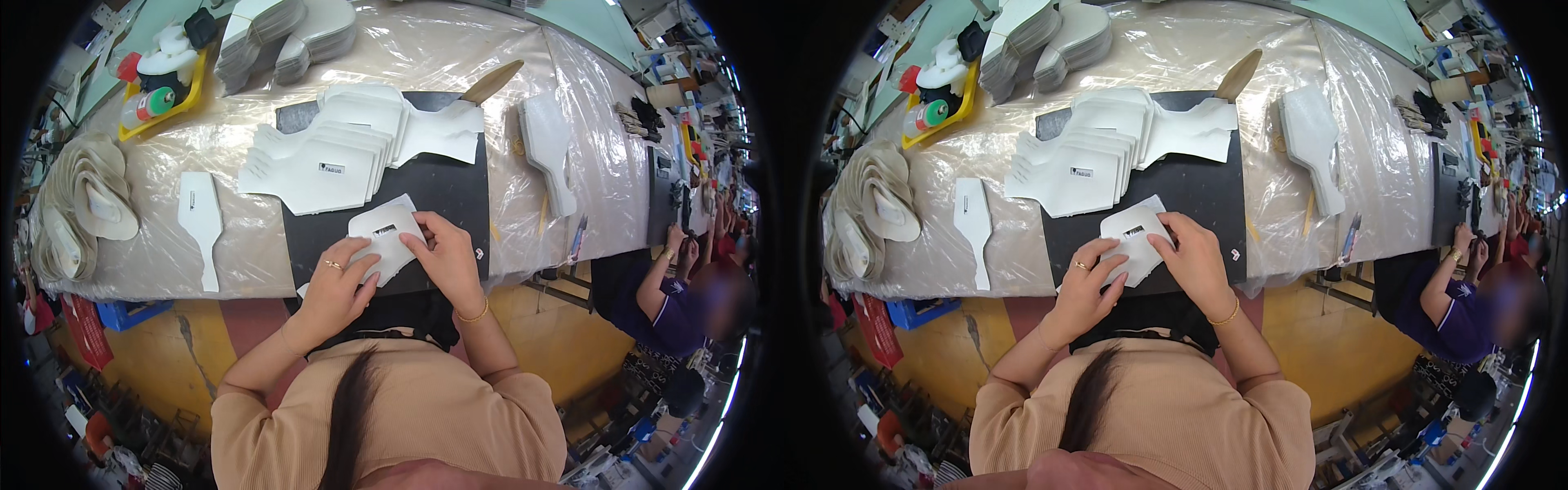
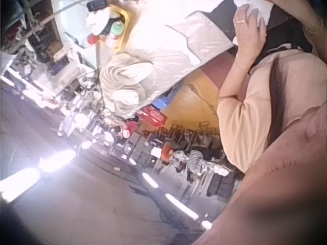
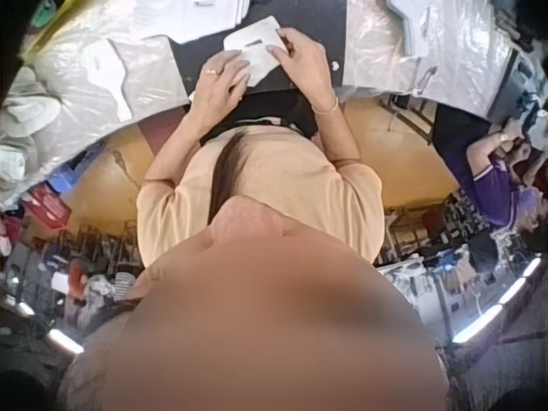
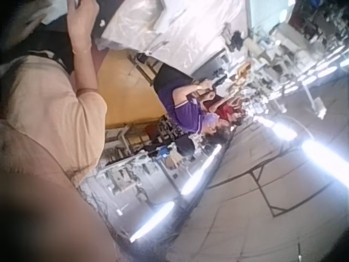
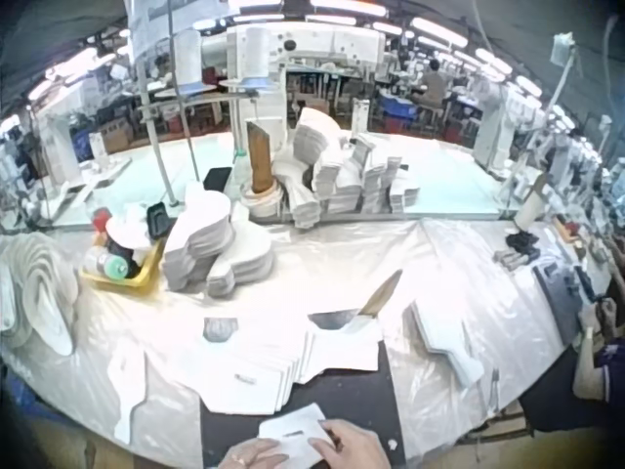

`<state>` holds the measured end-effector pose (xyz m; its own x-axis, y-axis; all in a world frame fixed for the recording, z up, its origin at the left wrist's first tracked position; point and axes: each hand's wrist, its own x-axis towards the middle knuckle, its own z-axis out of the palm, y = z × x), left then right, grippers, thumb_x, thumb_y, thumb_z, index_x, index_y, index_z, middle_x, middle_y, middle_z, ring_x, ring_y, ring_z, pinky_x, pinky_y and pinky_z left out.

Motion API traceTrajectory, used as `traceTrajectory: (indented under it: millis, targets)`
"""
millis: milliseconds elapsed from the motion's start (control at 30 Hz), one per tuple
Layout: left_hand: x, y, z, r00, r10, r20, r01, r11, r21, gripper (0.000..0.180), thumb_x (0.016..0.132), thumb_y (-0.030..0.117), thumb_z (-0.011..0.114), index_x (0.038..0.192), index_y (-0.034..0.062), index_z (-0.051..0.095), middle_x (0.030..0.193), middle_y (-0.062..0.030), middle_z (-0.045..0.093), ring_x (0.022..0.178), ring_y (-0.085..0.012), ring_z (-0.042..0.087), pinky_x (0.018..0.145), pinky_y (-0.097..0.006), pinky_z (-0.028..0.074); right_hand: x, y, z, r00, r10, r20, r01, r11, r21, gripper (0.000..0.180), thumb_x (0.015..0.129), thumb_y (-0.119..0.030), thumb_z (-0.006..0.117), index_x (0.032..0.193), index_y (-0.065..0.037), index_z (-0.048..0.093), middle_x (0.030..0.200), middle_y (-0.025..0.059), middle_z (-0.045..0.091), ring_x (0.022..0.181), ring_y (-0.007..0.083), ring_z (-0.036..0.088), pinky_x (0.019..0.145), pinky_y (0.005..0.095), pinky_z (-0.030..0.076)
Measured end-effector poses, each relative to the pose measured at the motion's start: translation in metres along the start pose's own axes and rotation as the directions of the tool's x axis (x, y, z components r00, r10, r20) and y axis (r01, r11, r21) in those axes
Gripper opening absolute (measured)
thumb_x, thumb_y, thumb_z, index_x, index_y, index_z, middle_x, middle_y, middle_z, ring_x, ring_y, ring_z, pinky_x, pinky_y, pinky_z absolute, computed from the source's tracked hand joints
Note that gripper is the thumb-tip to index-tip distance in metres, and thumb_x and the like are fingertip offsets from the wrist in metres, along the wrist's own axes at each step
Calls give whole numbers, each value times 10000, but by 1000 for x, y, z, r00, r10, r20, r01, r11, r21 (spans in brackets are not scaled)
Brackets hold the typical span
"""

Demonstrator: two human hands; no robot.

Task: The person repeatedly picks up white shoe insole pieces, peels a small rectangular label, and presses it onto the surface of each piece. The person handles the pieces one at a time, aligning and smoothing the label before placing the finished piece aside.

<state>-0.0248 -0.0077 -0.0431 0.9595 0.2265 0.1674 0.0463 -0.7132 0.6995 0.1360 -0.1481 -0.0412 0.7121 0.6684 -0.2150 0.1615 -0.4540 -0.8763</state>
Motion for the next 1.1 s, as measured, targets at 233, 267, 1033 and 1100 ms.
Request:
traceTrajectory:
  millis: [233,267,1033,1100]
  targets:
    - [-6,-2,12,999,-2,46,-7,981,195,628,790,163,787,1352,10,551,1427,-184,496,1311,-373,471,1042,-501,394,1,-1,4,988,-140,-69,132,985,-107,219,850,-64,745,1045,17,688,875,131,699,621,161,591,592,282,487]
    - [-7,-2,13,999,-3,45,-6,978,210,649,792,181,789,1366,10,541,1431,-179,495,1315,-366,467,1047,-499,386,1,-1,4,988,-139,-69,130,985,-113,215,850,-64,743,1043,16,690,879,130,699,621,164,588,594,284,487]
    - [-18,2,32,995,-72,71,23,848,530,760,821,465,758,1460,138,509,1465,-123,445,1358,-297,374,1021,-543,262,1,-1,7,976,-202,-80,186,966,-178,201,846,-37,736,1031,18,681,945,140,689,714,262,649,650,327,518]
    - [-17,3,33,996,-63,66,18,845,534,749,819,469,758,1459,165,517,1460,-133,445,1351,-306,375,1017,-543,264,1,0,7,970,-227,-83,207,958,-200,196,844,-34,733,1026,17,680,945,144,688,756,292,670,675,338,531]
